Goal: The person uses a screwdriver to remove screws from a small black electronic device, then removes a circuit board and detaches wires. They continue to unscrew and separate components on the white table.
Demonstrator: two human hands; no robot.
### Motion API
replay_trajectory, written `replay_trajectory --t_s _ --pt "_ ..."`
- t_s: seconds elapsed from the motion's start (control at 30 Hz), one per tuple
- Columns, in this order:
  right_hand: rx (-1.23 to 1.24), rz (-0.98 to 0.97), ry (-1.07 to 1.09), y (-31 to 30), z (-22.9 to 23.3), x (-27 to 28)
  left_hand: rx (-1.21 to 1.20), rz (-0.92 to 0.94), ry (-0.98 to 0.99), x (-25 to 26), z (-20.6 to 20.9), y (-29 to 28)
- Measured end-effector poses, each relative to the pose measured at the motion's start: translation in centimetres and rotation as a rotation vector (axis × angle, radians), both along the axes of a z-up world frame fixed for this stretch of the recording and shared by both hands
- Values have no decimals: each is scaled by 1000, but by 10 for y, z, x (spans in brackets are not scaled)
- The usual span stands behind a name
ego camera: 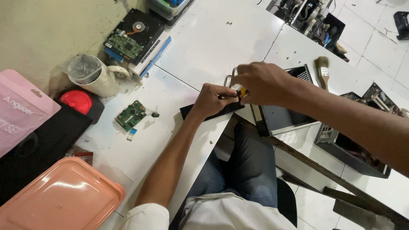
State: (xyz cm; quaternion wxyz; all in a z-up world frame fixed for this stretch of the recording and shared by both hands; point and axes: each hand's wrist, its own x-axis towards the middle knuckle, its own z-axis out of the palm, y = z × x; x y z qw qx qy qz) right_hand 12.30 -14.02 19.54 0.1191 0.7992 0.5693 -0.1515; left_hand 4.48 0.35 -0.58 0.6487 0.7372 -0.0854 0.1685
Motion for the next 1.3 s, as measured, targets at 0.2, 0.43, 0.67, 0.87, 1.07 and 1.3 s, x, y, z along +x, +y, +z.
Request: replay_trajectory --t_s 0.2,0.43,0.67,0.87,1.07,1.3 --pt "-1 -287 101 -12 -17 8 -12 7 -11 -4 5 -2" --pt "219 56 74 -18 -13 1 29 -18 10 -16 20 -3" --pt "92 -389 194 -15 -2 -4 54 -46 -8 -7 10 -4" --pt "236 -178 265 -11 -24 -4 47 -24 18 -4 3 0" --pt "154 -100 162 -9 1 -10 -13 -32 32 -3 4 -2" --pt "65 -134 77 -7 -11 7 14 22 9 -5 4 -3"
